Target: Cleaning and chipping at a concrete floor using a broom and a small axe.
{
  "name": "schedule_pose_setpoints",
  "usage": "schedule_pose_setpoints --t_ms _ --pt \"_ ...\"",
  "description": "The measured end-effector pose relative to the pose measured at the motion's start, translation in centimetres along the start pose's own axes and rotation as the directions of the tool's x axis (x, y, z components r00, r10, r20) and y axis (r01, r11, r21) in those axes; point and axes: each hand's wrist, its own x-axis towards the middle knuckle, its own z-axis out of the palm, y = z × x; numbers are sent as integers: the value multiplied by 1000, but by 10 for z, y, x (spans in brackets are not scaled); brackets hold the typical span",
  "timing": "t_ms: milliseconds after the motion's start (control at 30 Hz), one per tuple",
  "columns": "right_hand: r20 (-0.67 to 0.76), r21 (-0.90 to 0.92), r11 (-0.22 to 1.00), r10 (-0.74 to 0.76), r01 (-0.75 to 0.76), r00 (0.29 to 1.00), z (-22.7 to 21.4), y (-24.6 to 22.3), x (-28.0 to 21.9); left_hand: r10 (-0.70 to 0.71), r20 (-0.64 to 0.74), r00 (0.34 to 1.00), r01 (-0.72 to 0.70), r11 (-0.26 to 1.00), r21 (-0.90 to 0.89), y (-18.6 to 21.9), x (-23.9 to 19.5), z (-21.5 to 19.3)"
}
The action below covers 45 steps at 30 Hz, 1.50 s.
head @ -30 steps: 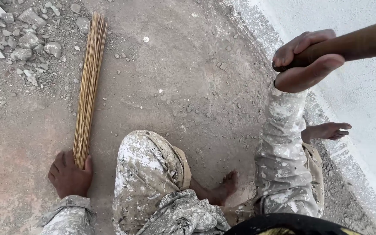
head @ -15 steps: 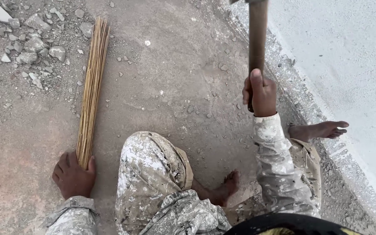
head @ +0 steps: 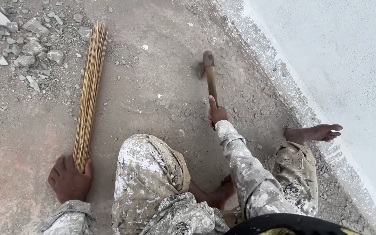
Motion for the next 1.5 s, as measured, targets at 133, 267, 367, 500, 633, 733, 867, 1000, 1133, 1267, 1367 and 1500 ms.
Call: schedule_pose_setpoints --t_ms 133,267,367,500,633,733,867,1000,1133,1267,1367,1500 --pt "43 69 976 204 -206 978 -26 -21 -17 -3 3 1000 3 1000 -21 -1 -9 -1" --pt "-24 297 945 -139 140 990 -79 -105 -28 11 -7 1000 -11 1000 -19 2 -5 -6" --pt "-165 274 677 -667 683 727 -112 -184 -28 9 0 1000 -9 1000 -22 2 -2 -5" --pt "-375 405 204 -852 891 366 -97 -236 -6 0 -7 1000 0 1000 -7 1 -5 -3" --pt "-275 341 401 -822 850 498 -25 -132 51 11 -10 1000 -11 1000 4 0 -4 -4" --pt "-45 -104 993 -56 51 997 37 -28 16 16 -8 1000 -16 1000 12 2 -5 -9" --pt "54 -587 809 70 -24 996 20 -15 -1 10 -2 1000 -10 1000 10 1 0 -12" --pt "96 -12 976 -213 216 972 -26 -101 -15 4 2 1000 -4 1000 6 6 -3 -13" --pt "-38 229 604 -778 763 627 -81 -197 -7 5 6 1000 -5 1000 10 6 -2 -13" --pt "-173 321 433 -848 842 501 -69 -237 9 -10 23 1000 10 1000 20 7 -2 -12" --pt "-271 426 244 -884 871 380 -24 -175 45 -20 26 999 19 999 29 5 -1 -9" --pt "-10 110 939 -328 327 945 31 -27 42 -24 31 999 24 999 26 6 -5 -8"
